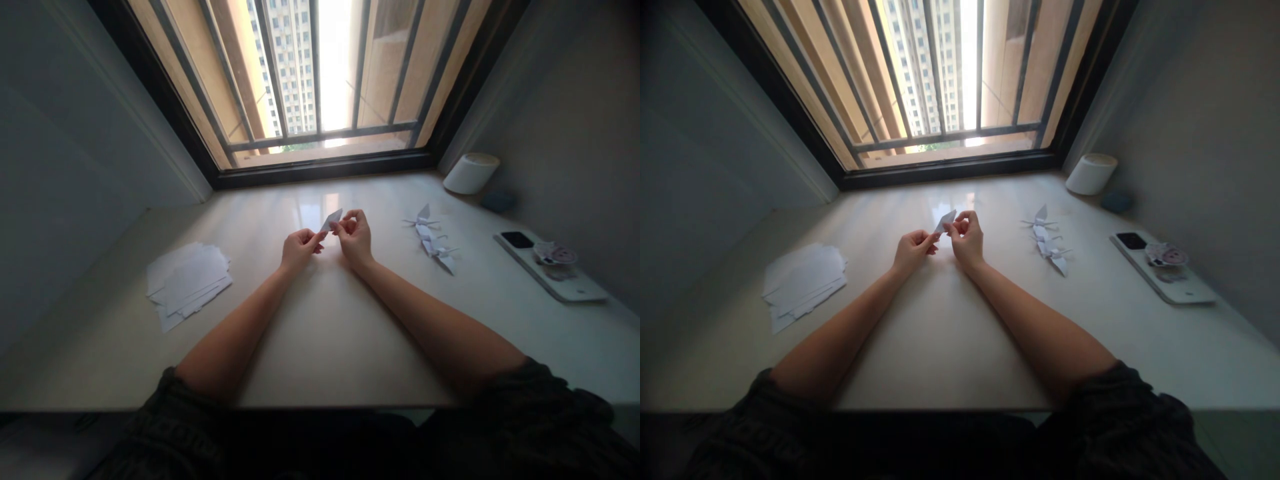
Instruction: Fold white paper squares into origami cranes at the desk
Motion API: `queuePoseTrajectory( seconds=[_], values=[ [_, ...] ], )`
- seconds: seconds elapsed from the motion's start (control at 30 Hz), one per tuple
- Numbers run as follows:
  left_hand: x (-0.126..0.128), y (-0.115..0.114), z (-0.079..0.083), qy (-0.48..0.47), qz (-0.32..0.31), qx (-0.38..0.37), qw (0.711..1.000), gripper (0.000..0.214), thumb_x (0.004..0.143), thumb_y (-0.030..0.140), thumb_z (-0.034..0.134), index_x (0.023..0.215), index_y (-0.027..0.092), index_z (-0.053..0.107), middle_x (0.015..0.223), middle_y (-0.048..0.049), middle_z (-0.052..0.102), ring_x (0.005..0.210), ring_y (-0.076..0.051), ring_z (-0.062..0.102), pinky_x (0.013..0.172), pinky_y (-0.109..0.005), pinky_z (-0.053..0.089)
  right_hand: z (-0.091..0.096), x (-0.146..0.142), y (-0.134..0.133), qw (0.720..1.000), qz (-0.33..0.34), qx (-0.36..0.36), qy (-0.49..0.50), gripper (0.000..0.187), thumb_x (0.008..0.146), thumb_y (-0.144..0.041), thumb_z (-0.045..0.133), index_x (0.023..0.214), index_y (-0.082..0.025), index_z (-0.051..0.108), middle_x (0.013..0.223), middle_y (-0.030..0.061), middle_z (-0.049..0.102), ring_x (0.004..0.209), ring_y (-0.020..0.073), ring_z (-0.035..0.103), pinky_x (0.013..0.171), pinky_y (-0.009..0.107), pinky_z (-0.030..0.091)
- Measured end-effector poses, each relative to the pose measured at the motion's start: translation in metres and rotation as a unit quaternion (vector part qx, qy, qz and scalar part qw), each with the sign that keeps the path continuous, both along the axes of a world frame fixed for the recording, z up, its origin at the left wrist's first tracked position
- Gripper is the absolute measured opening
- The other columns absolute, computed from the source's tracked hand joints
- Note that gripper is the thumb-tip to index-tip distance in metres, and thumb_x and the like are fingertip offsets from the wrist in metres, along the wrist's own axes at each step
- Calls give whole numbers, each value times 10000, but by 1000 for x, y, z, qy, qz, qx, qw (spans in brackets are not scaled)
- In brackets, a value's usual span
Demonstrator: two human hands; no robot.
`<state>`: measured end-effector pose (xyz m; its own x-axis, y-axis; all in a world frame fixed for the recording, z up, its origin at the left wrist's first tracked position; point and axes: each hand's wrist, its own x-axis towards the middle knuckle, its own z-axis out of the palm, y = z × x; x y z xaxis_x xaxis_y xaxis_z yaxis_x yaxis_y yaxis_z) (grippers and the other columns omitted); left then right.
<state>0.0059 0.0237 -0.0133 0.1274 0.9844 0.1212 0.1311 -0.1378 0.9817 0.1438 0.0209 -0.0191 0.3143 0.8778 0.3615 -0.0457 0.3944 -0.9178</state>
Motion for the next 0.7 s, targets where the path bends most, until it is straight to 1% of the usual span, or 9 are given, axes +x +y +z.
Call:
queuePoseTrajectory(
  seconds=[0.17, 0.33, 0.5, 0.7],
  values=[
    [-1, -2, 3, 44, -2, -3, 999, 442, 684, 574, 705, 587, 168, 560, 521, -9, 608, 479, -119, 580, 480, -220, 439, 2, 0, 0, 1000, -11, 3, 6, 274, 756, -313, 658, 840, -250, 406, 612, -77, 561, 594, 130, 589, 634, 275, 470],
    [-1, -3, 4, 47, 1, 2, 999, 450, 654, 567, 730, 567, 173, 530, 473, 13, 566, 428, -101, 523, 441, -207, 382, 2, 0, -1, 1000, -9, 3, 3, 278, 754, -321, 661, 842, -249, 408, 619, -73, 568, 607, 135, 595, 638, 277, 467],
    [-1, -4, 4, 71, -8, 8, 997, 436, 664, 566, 720, 576, 174, 549, 483, 5, 582, 435, -110, 537, 450, -211, 383, 2, 2, 0, 1000, -17, -2, -2, 272, 752, -335, 666, 832, -249, 420, 638, -67, 583, 615, 137, 597, 651, 282, 471],
    [-3, -3, 3, 93, -10, 20, 995, 432, 668, 555, 716, 540, 180, 541, 456, 16, 556, 418, -107, 520, 453, -216, 370, 2, 3, 0, 1000, -18, -14, -6, 288, 746, -363, 669, 833, -252, 418, 630, -69, 574, 615, 137, 593, 650, 279, 474]
  ],
)
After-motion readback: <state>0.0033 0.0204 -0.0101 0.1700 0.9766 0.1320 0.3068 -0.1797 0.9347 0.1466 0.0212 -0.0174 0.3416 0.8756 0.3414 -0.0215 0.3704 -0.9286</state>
